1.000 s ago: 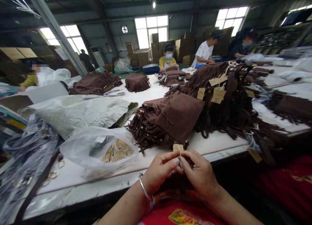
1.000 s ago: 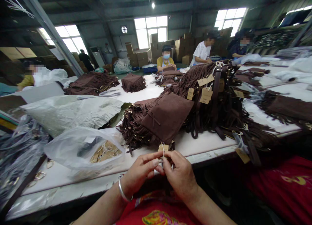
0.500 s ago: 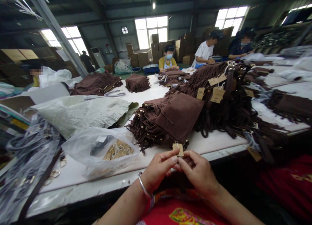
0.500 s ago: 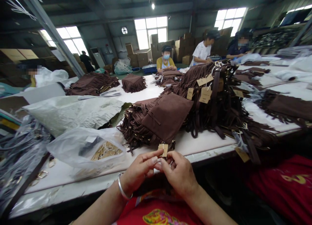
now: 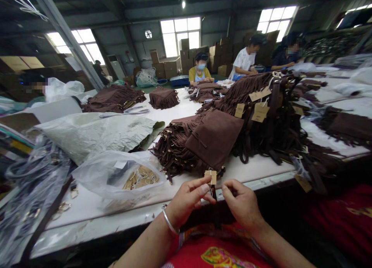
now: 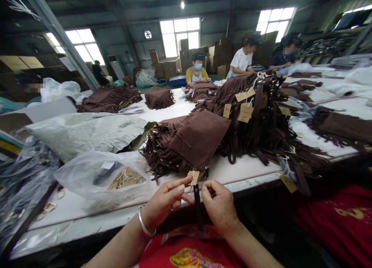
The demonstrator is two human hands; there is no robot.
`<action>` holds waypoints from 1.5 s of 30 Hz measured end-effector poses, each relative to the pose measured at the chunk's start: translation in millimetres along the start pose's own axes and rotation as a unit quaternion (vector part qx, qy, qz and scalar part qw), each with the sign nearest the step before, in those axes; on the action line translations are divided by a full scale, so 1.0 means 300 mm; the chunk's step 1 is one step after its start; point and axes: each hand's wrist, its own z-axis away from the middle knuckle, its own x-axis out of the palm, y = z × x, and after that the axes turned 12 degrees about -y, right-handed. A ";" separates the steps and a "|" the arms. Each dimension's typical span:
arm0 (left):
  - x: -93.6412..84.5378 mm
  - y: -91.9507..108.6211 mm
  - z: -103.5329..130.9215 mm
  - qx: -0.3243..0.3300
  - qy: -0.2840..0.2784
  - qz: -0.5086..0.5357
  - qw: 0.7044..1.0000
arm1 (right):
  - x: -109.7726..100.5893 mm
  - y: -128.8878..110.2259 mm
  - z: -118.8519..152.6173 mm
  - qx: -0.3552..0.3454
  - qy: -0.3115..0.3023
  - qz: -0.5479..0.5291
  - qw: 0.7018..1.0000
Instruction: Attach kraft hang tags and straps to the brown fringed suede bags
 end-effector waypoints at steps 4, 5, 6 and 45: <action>0.010 -0.009 -0.005 0.006 -0.016 0.006 1.000 | 0.007 -0.008 -0.007 0.028 -0.048 -0.069 0.996; 0.019 -0.009 -0.006 0.010 -0.020 0.003 1.000 | 0.016 -0.017 -0.005 0.035 -0.076 -0.094 0.992; 0.029 -0.008 -0.007 0.012 -0.024 -0.003 1.000 | 0.025 -0.026 -0.002 0.045 -0.103 -0.117 0.987; 0.053 0.027 -0.038 -0.012 0.047 0.030 0.998 | -0.033 -0.031 0.016 -0.156 -0.130 -0.024 0.979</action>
